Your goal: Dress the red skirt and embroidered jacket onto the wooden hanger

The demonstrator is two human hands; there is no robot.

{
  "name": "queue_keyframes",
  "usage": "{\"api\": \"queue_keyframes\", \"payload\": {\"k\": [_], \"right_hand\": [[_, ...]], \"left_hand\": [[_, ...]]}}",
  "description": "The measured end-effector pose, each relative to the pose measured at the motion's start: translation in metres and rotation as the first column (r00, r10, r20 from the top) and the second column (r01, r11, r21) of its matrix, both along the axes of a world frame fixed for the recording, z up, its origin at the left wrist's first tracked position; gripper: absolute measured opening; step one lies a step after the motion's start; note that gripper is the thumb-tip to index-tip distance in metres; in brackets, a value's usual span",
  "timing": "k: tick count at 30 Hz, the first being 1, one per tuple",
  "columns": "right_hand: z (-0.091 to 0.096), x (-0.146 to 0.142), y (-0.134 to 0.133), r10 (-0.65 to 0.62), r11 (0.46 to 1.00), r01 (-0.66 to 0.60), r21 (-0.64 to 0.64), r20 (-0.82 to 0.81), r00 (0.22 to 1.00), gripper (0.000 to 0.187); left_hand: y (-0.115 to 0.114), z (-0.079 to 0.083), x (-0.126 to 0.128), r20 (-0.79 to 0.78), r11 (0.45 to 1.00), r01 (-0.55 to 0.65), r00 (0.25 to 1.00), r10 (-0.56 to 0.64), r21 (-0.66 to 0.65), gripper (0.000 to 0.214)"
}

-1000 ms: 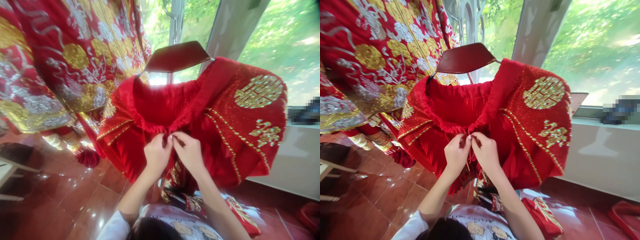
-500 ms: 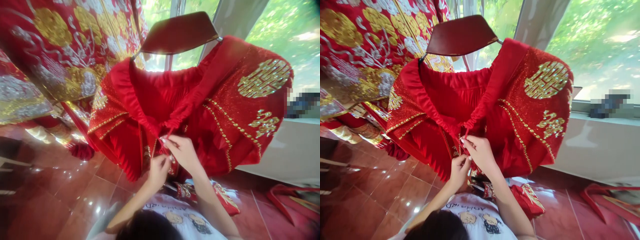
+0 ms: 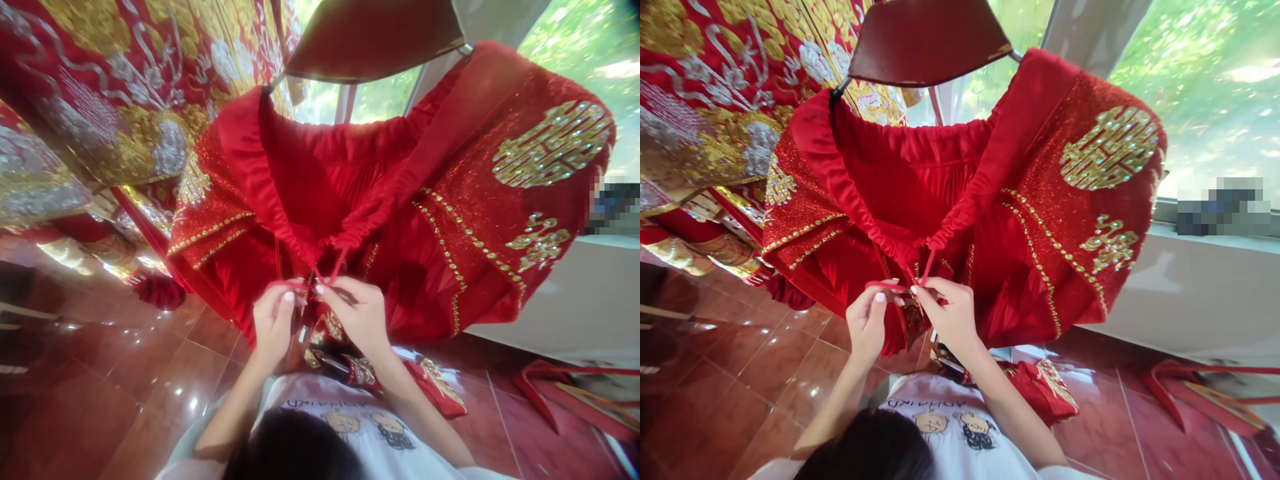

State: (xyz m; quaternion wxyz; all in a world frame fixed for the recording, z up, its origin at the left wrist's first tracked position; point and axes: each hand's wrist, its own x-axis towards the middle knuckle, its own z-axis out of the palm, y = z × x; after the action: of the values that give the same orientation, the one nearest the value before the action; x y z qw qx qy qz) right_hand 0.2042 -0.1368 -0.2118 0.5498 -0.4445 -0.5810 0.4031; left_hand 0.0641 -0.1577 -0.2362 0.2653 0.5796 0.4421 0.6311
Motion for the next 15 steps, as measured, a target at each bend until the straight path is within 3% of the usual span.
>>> {"api": "queue_keyframes", "payload": {"k": [3, 6, 9, 12, 15], "right_hand": [[-0.002, -0.003, -0.001, -0.052, 0.988, 0.031, 0.148, 0.14, 0.989, 0.017], [0.0, -0.003, -0.004, -0.104, 0.965, 0.049, 0.256, 0.205, 0.973, 0.017], [0.001, -0.003, -0.007, -0.124, 0.952, 0.047, 0.302, 0.243, 0.962, 0.018], [-0.001, -0.004, -0.009, -0.128, 0.941, 0.035, 0.335, 0.259, 0.957, 0.019], [-0.003, -0.006, -0.009, -0.11, 0.939, 0.018, 0.345, 0.249, 0.962, 0.018]], "left_hand": [[0.006, 0.02, 0.003, -0.351, 0.949, -0.039, 0.924, 0.153, 0.311, 0.014], [0.017, 0.035, 0.013, -0.43, 0.916, -0.046, 0.873, 0.23, 0.398, 0.008], [0.024, 0.039, 0.02, -0.35, 0.941, -0.152, 0.9, 0.259, 0.304, 0.008], [0.025, 0.034, 0.024, -0.119, 0.977, -0.207, 0.97, 0.212, 0.052, 0.019], [0.025, 0.03, 0.023, 0.256, 0.981, 0.04, 0.967, 0.01, -0.191, 0.025]]}}
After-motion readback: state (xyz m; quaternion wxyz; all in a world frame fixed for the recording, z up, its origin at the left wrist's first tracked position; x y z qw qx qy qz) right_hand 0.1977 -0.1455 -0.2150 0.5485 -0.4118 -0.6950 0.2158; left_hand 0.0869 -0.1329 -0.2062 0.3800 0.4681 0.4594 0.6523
